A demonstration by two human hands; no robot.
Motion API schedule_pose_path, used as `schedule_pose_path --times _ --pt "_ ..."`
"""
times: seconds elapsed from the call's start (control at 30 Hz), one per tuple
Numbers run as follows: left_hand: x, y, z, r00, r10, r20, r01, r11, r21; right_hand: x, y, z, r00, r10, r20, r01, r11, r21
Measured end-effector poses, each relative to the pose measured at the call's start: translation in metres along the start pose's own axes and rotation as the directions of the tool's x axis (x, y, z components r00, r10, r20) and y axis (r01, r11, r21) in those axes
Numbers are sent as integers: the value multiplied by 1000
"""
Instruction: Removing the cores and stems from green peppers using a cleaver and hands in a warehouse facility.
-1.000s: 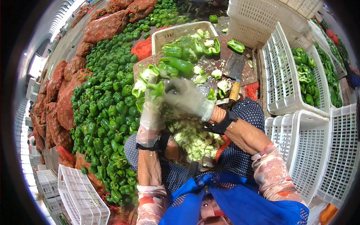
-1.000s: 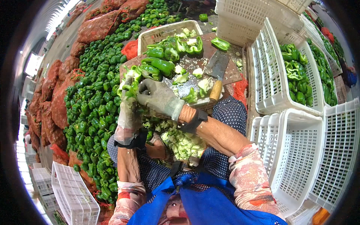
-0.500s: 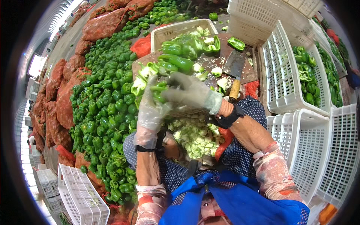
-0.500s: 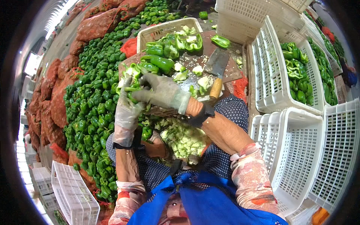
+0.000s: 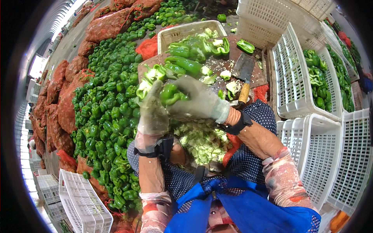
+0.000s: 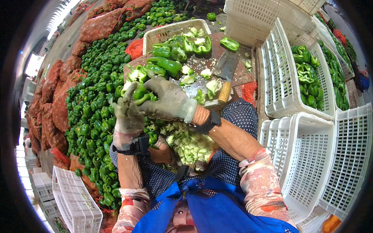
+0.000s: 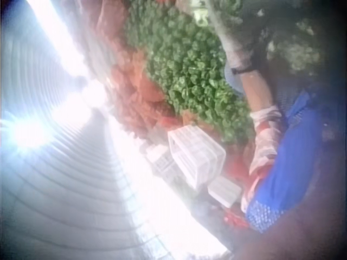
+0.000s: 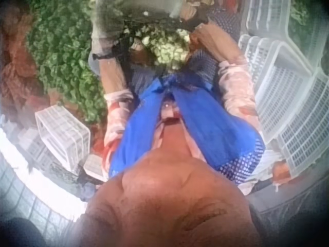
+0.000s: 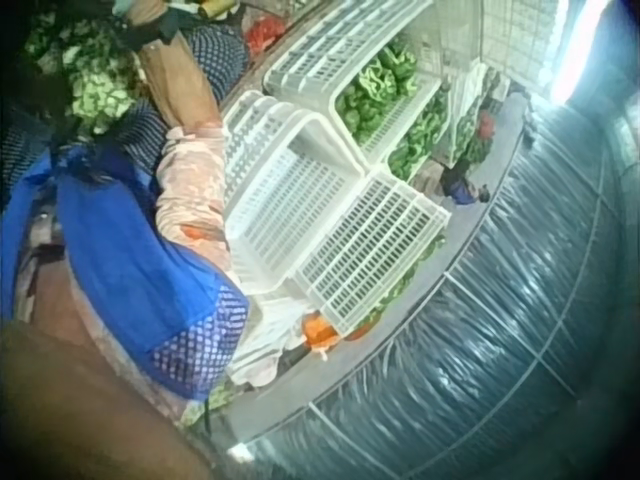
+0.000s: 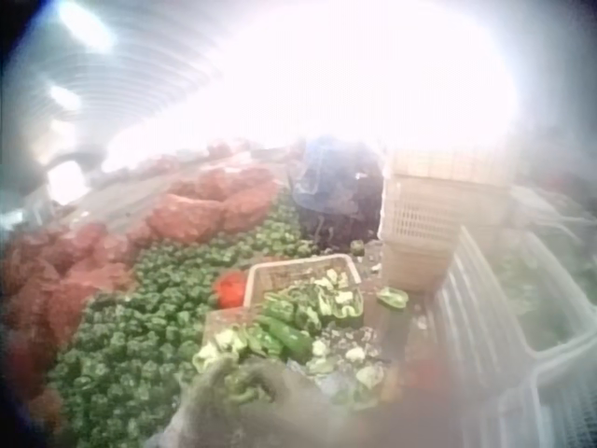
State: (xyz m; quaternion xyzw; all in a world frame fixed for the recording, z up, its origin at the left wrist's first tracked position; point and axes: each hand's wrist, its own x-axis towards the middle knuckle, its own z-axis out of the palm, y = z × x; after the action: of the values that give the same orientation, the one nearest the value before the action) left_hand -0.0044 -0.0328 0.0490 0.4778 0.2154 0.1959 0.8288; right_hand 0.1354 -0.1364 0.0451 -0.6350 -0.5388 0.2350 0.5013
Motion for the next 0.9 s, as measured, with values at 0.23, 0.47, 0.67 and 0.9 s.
schedule_pose_path --times 0.23,0.47,0.67,0.9 --pt "5 -22 -15 995 99 20 -101 987 127 -7 -20 6 973 -174 154 232 767 -598" --pt "14 -36 -8 997 68 27 -61 979 -195 -7 5 15 893 -450 25 400 767 -502" --pt "17 -31 4 991 38 -129 -82 930 -358 4 -5 18 952 -290 -101 248 921 -301" --pt "14 -18 10 975 130 -178 -178 941 -288 -5 -6 12 987 -93 -131 98 995 32"
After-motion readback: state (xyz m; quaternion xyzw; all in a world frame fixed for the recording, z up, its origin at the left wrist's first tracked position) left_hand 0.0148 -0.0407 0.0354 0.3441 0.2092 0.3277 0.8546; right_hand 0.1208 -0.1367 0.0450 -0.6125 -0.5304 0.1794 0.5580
